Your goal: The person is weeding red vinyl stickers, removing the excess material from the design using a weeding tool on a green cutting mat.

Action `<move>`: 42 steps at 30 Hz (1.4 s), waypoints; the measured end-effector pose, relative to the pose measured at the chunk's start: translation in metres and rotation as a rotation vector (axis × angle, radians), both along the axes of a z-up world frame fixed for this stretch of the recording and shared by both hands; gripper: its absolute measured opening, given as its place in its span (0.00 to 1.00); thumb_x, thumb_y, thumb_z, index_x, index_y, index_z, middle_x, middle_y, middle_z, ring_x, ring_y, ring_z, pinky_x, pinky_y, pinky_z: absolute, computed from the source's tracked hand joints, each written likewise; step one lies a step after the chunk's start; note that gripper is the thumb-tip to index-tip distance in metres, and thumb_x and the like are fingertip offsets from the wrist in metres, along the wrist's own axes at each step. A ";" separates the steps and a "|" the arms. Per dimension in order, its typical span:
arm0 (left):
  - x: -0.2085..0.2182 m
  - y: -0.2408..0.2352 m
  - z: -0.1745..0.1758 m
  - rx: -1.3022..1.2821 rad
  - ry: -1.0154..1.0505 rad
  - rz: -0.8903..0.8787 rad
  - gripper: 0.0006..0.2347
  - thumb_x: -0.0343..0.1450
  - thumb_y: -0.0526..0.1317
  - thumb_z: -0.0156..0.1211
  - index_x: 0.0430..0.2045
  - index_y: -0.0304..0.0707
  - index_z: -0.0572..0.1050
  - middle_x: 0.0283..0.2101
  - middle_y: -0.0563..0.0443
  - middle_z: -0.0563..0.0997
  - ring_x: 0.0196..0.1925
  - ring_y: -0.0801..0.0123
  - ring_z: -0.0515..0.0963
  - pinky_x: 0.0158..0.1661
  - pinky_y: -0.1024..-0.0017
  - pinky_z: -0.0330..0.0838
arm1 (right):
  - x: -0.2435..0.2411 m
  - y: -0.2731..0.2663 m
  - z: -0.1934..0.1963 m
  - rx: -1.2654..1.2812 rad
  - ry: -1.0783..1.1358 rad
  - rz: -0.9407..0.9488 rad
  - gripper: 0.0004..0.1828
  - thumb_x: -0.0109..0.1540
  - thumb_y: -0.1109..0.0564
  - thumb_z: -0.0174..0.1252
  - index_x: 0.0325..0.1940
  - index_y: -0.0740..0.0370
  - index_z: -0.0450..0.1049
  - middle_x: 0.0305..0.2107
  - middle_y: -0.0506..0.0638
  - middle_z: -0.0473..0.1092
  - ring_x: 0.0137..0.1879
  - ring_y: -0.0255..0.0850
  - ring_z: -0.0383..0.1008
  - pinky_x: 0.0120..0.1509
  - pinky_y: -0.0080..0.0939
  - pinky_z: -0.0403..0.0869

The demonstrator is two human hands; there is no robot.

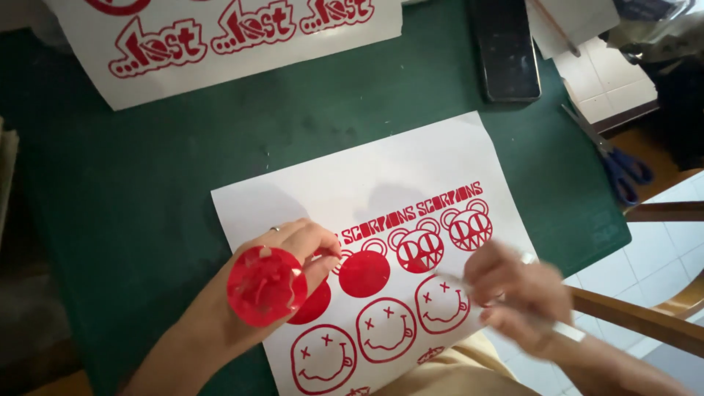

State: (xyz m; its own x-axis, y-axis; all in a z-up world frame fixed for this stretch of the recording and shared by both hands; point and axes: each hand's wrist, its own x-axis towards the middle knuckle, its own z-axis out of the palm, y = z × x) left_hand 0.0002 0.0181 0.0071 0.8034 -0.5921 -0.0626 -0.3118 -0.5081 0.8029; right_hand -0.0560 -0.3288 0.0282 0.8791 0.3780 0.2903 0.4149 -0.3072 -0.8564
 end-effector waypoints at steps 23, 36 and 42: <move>-0.008 -0.013 0.010 -0.187 0.432 0.334 0.09 0.68 0.44 0.74 0.40 0.50 0.86 0.43 0.56 0.94 0.47 0.73 0.93 0.39 0.77 0.89 | -0.010 0.036 0.017 -0.237 -0.322 -0.261 0.29 0.76 0.36 0.39 0.52 0.57 0.79 0.62 0.59 0.72 0.71 0.50 0.74 0.76 0.53 0.73; -0.014 -0.009 0.024 -0.497 0.538 -0.003 0.18 0.74 0.45 0.62 0.60 0.47 0.79 0.61 0.49 0.88 0.59 0.64 0.90 0.57 0.67 0.86 | 0.008 0.079 0.033 -0.518 -0.479 -0.232 0.18 0.68 0.53 0.67 0.63 0.50 0.80 0.45 0.50 0.69 0.36 0.36 0.77 0.35 0.37 0.74; -0.017 -0.009 0.028 -0.505 0.598 -0.055 0.23 0.74 0.42 0.61 0.68 0.47 0.74 0.66 0.53 0.85 0.64 0.64 0.86 0.62 0.63 0.82 | 0.012 0.085 0.023 -0.518 -0.545 -0.201 0.08 0.69 0.55 0.65 0.53 0.51 0.81 0.42 0.49 0.71 0.32 0.39 0.76 0.36 0.41 0.75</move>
State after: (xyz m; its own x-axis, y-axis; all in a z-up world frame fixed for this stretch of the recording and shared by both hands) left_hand -0.0172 0.0091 0.0350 0.6866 -0.7022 -0.1884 0.2325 -0.0335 0.9720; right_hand -0.0445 -0.2435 0.0514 0.7289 0.4321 0.5310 0.6302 -0.7265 -0.2739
